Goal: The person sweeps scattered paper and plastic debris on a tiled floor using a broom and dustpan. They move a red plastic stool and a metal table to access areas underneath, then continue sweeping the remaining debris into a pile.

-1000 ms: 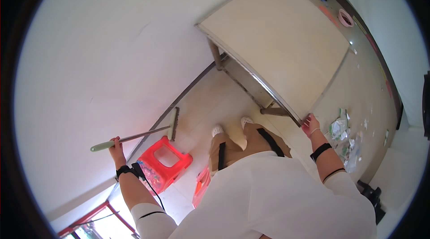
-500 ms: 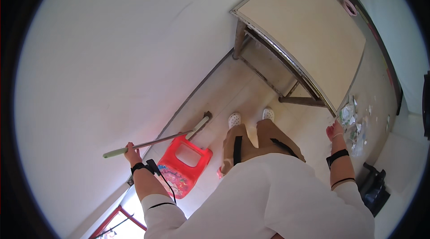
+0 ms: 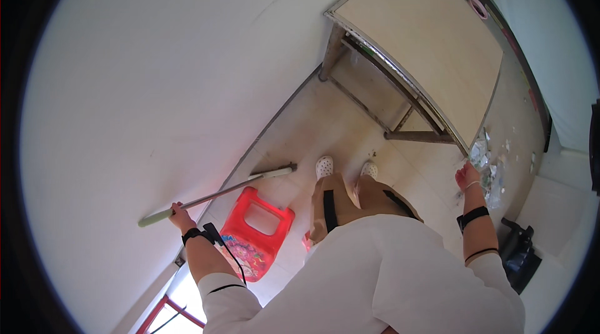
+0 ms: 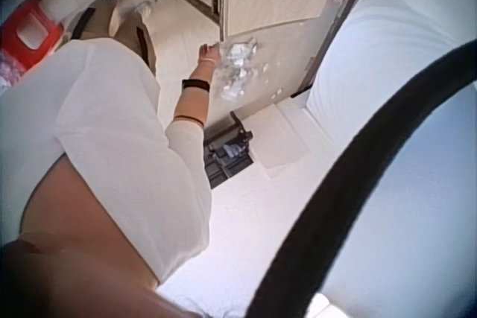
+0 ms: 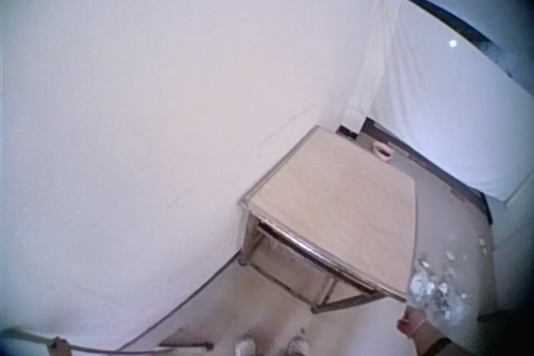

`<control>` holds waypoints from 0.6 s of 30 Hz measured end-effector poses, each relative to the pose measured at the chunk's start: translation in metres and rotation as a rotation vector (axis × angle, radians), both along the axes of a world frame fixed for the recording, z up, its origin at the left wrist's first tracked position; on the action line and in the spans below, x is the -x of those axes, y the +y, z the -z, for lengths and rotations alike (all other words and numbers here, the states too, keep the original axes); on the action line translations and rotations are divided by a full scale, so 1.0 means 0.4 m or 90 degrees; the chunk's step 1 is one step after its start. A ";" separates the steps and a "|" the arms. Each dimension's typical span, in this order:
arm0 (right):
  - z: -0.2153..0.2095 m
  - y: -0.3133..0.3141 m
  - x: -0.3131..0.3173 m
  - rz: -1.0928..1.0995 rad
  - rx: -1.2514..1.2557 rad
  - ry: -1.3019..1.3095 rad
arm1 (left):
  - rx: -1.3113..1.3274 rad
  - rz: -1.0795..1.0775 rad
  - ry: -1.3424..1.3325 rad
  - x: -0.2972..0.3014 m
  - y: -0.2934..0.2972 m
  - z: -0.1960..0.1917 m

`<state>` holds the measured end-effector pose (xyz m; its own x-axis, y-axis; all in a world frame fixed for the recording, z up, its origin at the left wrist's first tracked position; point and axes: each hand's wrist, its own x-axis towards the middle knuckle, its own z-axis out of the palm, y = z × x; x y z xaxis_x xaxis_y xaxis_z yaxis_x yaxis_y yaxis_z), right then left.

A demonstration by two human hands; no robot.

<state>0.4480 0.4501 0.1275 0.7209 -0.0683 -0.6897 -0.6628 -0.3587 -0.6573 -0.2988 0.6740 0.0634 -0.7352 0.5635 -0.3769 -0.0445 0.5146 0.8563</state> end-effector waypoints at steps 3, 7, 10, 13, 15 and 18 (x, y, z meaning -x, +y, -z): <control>0.006 0.000 0.031 -0.032 -0.029 0.049 | -0.073 0.186 0.066 -0.081 -0.001 -0.036; -0.083 0.237 0.348 -0.315 -0.180 0.434 | -0.090 0.661 0.361 -0.339 -0.020 -0.135; -0.080 0.392 0.636 -0.565 -0.121 0.810 | -0.138 0.745 0.411 -0.547 -0.071 -0.116; -0.152 0.483 0.827 -0.601 -0.182 1.011 | -0.106 0.772 0.441 -0.700 -0.123 -0.124; -0.105 0.472 0.845 -0.567 -0.138 0.971 | 0.046 0.868 0.432 -0.709 -0.139 -0.128; -0.044 0.416 0.819 -0.836 -0.108 0.933 | -0.142 0.893 0.308 -0.671 -0.170 -0.101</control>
